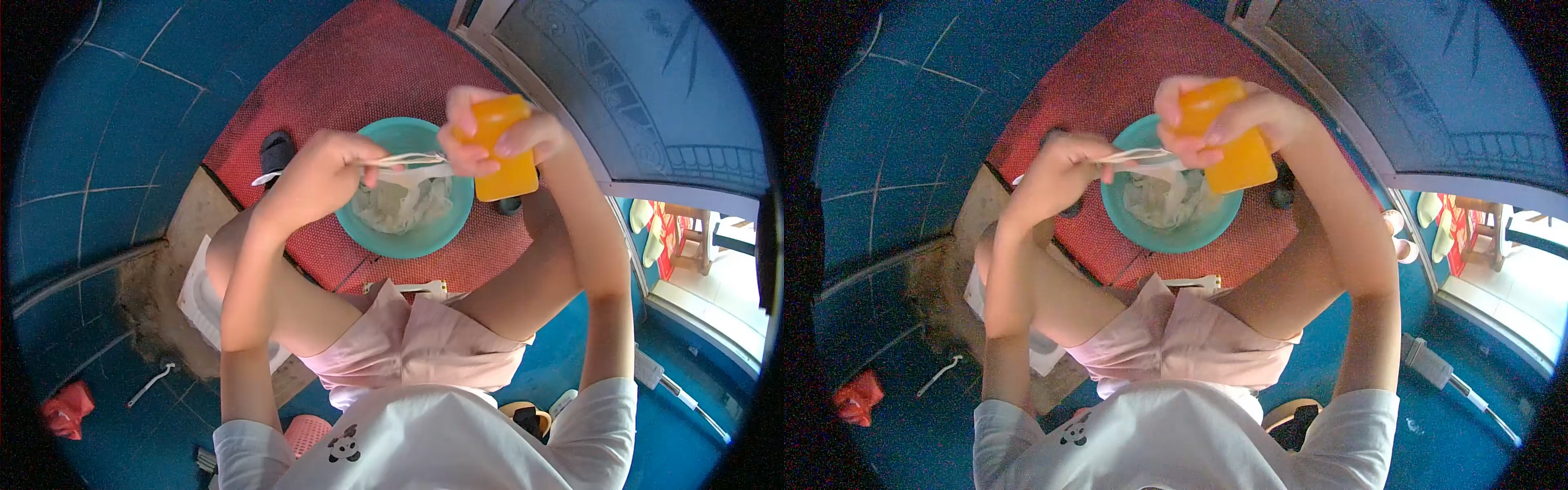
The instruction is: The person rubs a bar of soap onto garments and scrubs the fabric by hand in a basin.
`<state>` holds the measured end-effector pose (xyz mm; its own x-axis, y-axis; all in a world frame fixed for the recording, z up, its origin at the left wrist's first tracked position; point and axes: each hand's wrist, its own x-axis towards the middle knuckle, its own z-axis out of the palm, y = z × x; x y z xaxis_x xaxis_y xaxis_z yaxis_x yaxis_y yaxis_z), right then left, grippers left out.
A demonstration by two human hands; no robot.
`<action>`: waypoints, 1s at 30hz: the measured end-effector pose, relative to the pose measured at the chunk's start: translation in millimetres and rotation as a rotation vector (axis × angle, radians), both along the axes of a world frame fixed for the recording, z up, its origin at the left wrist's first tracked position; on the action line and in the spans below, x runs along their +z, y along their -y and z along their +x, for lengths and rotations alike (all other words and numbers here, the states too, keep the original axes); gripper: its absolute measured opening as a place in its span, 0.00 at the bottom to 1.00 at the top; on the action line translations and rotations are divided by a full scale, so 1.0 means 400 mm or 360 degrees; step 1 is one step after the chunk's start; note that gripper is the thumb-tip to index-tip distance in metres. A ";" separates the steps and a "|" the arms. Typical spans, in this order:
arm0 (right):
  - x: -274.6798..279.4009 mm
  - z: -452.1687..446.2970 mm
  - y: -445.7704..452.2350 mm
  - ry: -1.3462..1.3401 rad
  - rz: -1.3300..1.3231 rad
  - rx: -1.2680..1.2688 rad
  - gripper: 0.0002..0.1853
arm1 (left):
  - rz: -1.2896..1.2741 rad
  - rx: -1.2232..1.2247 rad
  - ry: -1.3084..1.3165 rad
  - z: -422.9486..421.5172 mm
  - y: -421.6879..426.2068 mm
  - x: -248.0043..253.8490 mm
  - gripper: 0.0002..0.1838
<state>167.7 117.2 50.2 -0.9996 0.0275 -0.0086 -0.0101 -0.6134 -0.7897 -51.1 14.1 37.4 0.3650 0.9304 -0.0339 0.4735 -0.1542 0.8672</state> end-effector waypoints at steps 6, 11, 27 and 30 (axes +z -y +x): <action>-0.020 -0.005 -0.005 -0.0163 -0.0318 -0.0229 0.19 | -0.0592 -0.0335 0.0528 0.027 0.021 -0.030 0.15; -0.016 -0.033 0.007 -0.0011 -0.0330 -0.0230 0.17 | -0.1244 -0.0349 0.0980 0.078 0.019 0.005 0.19; -0.010 -0.020 0.010 -0.0347 0.0835 -0.1712 0.20 | -0.1524 -0.0022 0.2078 0.117 0.009 -0.009 0.28; 0.002 -0.041 0.042 -0.0749 0.1073 -0.1770 0.19 | -0.1571 0.0132 0.2337 0.127 0.004 -0.006 0.31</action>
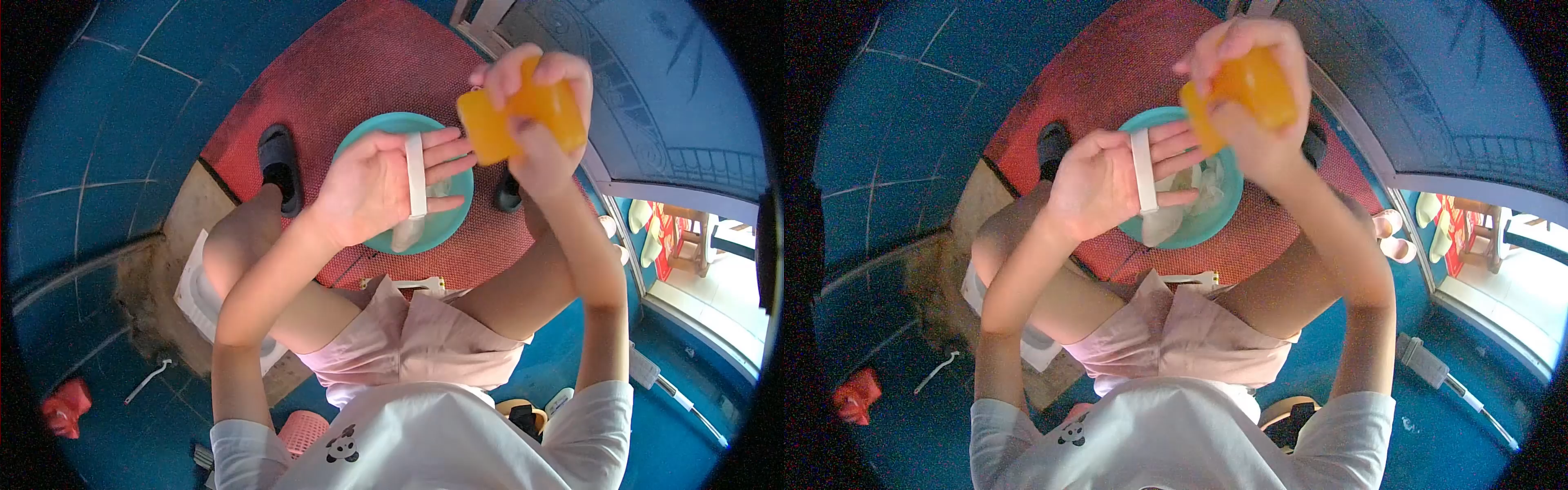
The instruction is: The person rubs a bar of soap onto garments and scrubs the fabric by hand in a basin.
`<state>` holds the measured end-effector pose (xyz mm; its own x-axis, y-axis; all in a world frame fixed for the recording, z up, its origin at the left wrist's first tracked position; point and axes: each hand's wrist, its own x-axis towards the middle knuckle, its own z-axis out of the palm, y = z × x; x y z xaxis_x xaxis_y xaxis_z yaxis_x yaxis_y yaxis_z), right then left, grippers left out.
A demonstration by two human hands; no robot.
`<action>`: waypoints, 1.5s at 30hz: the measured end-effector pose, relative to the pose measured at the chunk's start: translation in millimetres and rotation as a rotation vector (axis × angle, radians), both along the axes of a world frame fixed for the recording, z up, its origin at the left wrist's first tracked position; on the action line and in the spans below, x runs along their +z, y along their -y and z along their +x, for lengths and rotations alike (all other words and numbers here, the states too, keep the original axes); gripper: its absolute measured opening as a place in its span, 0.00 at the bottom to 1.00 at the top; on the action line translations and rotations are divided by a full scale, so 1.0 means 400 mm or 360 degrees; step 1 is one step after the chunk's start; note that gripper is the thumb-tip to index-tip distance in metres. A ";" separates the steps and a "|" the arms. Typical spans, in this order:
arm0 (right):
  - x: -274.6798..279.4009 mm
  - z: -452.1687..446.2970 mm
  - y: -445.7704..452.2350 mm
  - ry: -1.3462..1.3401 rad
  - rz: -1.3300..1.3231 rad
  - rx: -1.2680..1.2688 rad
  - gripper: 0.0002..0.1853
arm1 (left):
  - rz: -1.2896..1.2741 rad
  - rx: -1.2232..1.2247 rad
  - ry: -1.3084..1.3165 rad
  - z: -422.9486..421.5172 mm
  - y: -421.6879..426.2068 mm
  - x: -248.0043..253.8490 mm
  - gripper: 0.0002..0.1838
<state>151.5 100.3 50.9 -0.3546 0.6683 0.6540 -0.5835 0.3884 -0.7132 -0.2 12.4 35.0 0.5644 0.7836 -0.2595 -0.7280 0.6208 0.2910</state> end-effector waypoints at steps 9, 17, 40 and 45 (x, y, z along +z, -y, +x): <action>-0.053 -0.051 0.103 0.0090 0.0175 0.0182 0.15 | -0.0204 0.0184 0.0371 0.013 0.004 -0.032 0.34; -0.060 -0.057 0.085 0.0245 0.0294 0.0177 0.17 | -0.0226 0.0306 0.0264 0.061 0.012 -0.027 0.37; -0.042 -0.036 0.098 0.0010 0.0279 -0.0176 0.16 | 0.0057 0.0341 0.0462 0.052 -0.038 -0.031 0.28; -0.059 -0.034 0.121 0.0413 0.0494 -0.0052 0.17 | 0.0116 0.0355 0.0171 0.081 -0.032 -0.064 0.27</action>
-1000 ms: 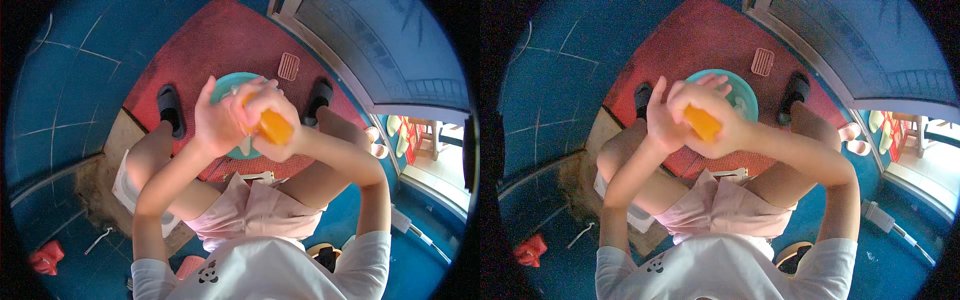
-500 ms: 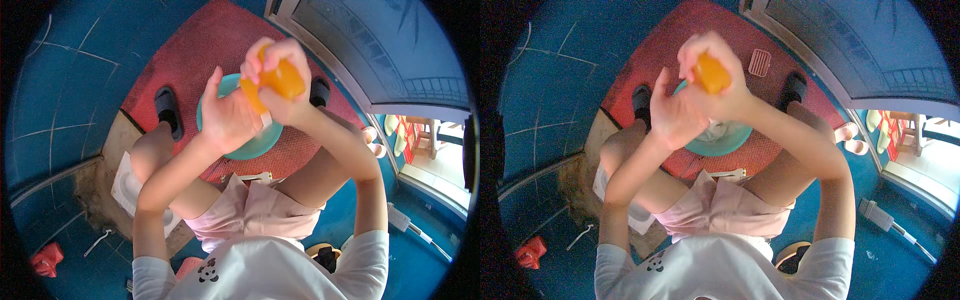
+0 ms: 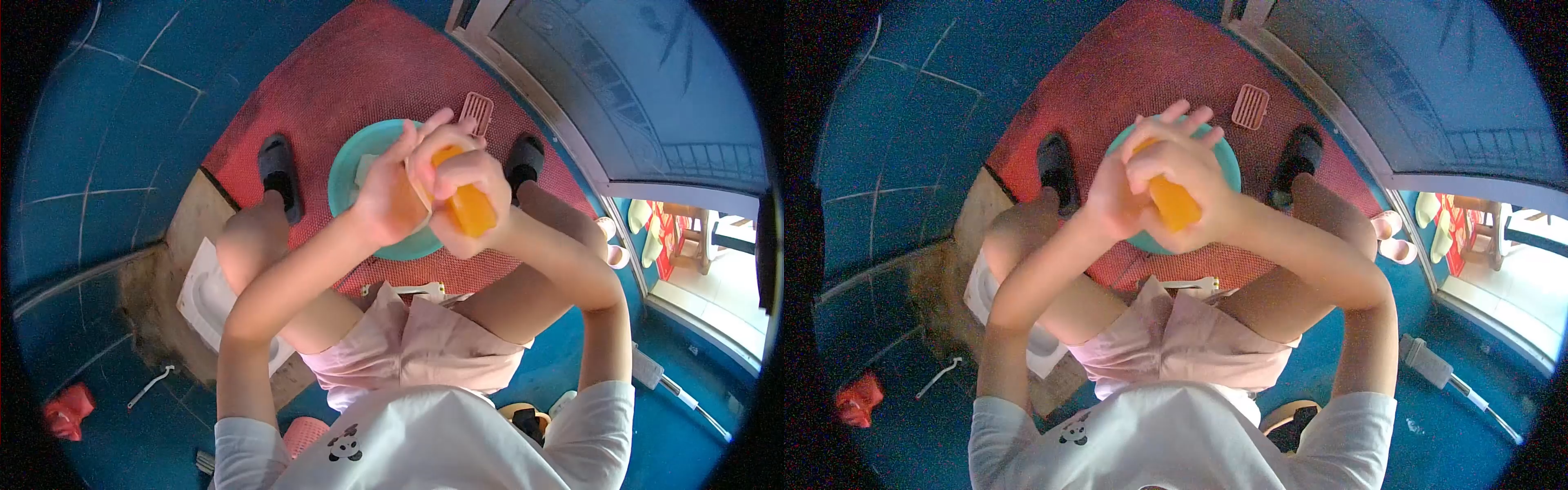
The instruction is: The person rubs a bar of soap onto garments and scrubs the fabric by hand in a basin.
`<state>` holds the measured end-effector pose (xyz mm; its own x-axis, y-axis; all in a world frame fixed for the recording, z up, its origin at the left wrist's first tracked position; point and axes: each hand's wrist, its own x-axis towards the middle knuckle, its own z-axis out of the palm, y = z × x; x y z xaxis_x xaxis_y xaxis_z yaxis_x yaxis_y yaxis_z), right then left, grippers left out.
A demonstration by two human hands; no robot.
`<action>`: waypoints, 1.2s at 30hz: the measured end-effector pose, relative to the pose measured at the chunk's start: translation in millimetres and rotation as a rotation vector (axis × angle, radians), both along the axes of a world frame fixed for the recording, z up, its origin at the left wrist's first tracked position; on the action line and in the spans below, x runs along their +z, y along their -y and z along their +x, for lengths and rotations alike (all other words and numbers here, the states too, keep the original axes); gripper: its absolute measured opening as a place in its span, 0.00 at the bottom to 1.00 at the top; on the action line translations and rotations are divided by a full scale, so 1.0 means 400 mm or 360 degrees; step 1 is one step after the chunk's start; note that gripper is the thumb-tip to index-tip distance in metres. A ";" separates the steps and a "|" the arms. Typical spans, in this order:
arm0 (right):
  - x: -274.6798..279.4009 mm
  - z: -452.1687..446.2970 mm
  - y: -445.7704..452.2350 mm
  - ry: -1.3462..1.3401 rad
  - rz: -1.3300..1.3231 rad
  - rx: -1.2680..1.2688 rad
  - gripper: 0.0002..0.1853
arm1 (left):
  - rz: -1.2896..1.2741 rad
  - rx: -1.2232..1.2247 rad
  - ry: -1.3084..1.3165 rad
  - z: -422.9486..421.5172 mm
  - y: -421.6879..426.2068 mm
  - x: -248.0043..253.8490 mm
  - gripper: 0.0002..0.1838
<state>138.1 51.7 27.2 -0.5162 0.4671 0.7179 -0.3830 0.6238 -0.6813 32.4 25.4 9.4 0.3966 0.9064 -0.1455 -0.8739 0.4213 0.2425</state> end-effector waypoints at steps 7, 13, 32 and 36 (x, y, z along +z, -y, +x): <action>-0.023 0.000 0.039 0.0219 0.0057 0.0050 0.15 | 0.0029 0.0089 -0.0441 -0.012 0.009 -0.010 0.27; -0.032 -0.027 -0.010 0.0017 0.0097 -0.0072 0.18 | 0.0054 -0.0034 -0.0198 0.000 0.019 -0.007 0.27; -0.040 -0.077 0.049 -0.0038 -0.0053 -0.0157 0.16 | 0.0222 0.0000 0.0331 -0.014 0.041 -0.101 0.24; -0.029 -0.051 0.025 0.0213 0.0015 -0.0171 0.13 | -0.0083 -0.0008 -0.0033 -0.039 0.035 -0.092 0.21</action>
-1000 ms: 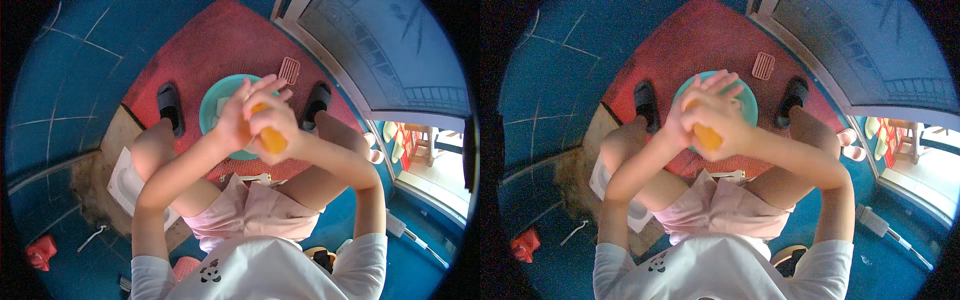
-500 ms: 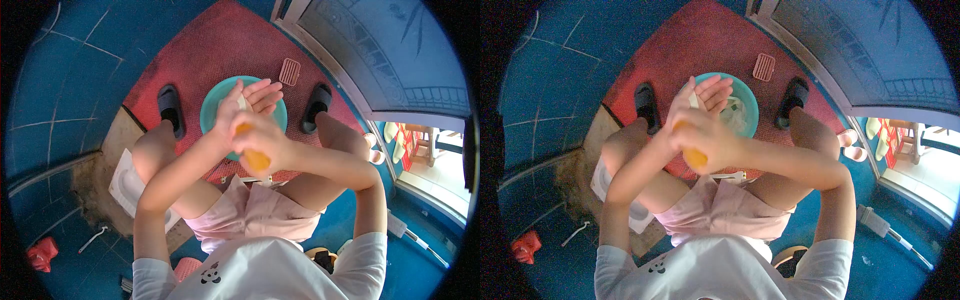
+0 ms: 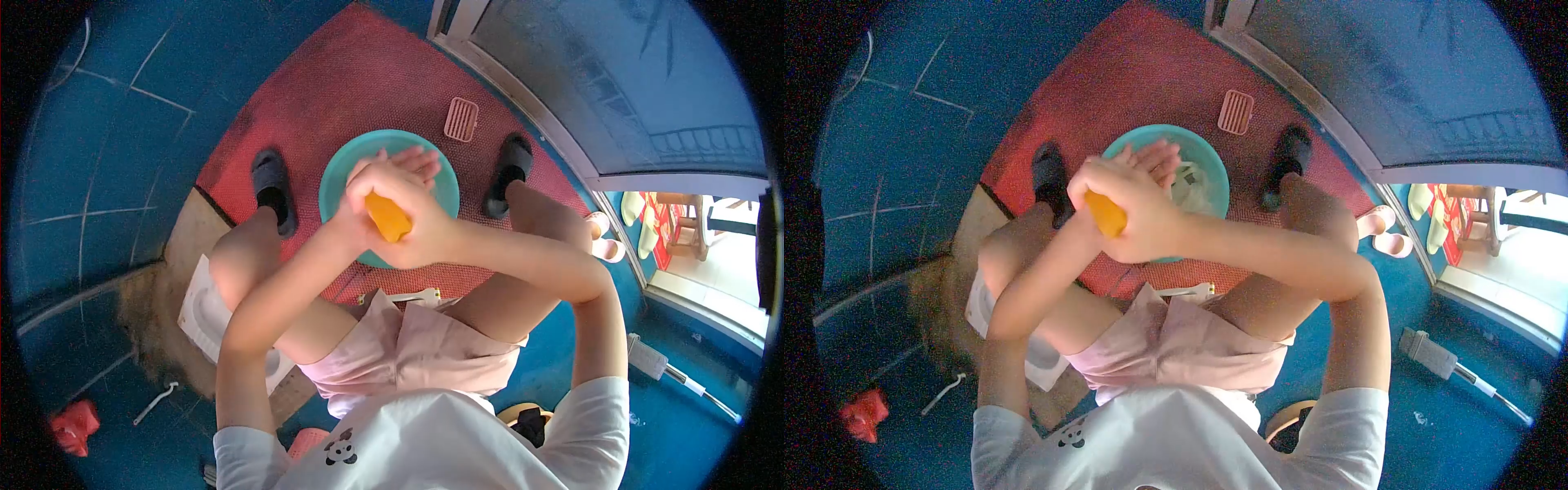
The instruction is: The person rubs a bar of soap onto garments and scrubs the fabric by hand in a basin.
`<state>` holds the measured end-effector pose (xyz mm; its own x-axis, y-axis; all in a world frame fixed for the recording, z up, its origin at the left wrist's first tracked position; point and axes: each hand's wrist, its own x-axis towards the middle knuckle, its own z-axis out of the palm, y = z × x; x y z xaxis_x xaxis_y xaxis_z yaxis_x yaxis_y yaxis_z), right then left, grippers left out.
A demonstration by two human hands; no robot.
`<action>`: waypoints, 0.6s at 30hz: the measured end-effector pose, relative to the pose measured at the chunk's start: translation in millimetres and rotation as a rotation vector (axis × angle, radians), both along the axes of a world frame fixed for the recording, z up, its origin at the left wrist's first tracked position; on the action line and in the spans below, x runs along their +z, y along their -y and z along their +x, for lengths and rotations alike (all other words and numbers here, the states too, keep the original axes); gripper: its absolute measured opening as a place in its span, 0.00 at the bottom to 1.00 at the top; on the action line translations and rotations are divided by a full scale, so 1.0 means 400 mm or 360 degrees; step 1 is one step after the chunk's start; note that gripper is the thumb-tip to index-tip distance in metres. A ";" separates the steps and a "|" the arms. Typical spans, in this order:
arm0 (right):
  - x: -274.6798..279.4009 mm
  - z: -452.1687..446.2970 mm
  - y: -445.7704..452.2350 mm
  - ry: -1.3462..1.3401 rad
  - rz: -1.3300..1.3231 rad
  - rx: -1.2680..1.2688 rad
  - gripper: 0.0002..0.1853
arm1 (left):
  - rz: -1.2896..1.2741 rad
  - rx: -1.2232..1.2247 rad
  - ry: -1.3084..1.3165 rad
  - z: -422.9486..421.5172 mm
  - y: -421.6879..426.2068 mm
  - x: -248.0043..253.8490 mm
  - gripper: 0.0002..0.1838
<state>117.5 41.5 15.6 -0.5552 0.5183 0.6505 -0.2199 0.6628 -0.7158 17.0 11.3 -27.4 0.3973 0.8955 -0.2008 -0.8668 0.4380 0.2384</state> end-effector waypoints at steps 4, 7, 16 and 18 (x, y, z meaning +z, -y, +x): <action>0.059 0.053 -0.109 -0.0128 -0.0871 0.0200 0.16 | -0.0269 -0.0004 -0.0956 -0.018 -0.024 0.031 0.17; 0.034 0.089 -0.315 0.0260 -0.1352 -0.0746 0.25 | -0.0478 -0.0137 -0.0537 -0.048 -0.011 0.039 0.08; -0.631 0.292 -0.581 0.1586 -0.1266 -0.1492 0.39 | -0.0855 -0.0216 -0.0947 -0.067 0.024 0.069 0.17; -0.694 0.291 -0.578 0.1627 -0.1324 -0.1530 0.38 | -0.0849 -0.0284 -0.1075 -0.066 0.050 0.040 0.16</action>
